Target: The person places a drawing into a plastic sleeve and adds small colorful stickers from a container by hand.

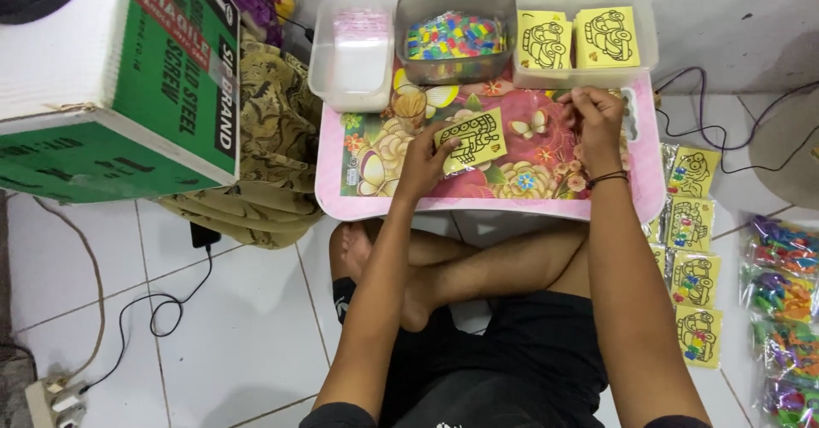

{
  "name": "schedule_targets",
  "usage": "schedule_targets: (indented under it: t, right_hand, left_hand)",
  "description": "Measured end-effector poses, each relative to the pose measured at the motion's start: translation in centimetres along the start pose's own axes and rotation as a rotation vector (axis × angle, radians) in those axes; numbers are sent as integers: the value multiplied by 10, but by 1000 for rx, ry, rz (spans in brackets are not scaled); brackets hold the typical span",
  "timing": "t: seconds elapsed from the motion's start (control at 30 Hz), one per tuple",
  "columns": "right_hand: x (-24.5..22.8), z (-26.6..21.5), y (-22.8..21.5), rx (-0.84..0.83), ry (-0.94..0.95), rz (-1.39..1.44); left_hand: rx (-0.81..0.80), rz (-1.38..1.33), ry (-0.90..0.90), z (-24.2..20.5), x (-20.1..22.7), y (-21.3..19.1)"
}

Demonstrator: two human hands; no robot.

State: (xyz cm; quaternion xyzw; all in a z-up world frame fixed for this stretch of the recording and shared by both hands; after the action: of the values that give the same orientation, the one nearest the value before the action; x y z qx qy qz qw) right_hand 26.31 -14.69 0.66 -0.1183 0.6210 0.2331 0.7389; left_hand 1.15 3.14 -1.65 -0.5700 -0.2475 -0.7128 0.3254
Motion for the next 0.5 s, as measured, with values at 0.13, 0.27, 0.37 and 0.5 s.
schedule_targets:
  t: [0.13,0.27,0.37,0.5]
  right_hand:
    - [-22,10,14,5,-105,-141]
    - [-78,13,62,-125,-359,-311]
    - [-116,12,105,-229,-541,-471]
    - [-133,15,157,-402,-834,-755]
  left_hand:
    - [14,-29,-35,-2,11,-4]
    - [11,-49,-101,0,16,-3]
    - [-13,-7,-131,-1,19,-3]
    - [-29,52,-137,0,15,-3]
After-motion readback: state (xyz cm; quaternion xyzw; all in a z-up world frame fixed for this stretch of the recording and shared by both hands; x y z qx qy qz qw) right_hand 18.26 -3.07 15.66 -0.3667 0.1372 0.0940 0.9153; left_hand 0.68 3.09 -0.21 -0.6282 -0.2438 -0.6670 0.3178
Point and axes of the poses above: each hand's wrist, its own z-axis towards the middle knuckle, its own y-axis out of the palm, x = y × z, the point moved 7 cm from there along z, towards the middle knuckle, and after that the axes turned 7 degrees about x, right-handed, at the moved point
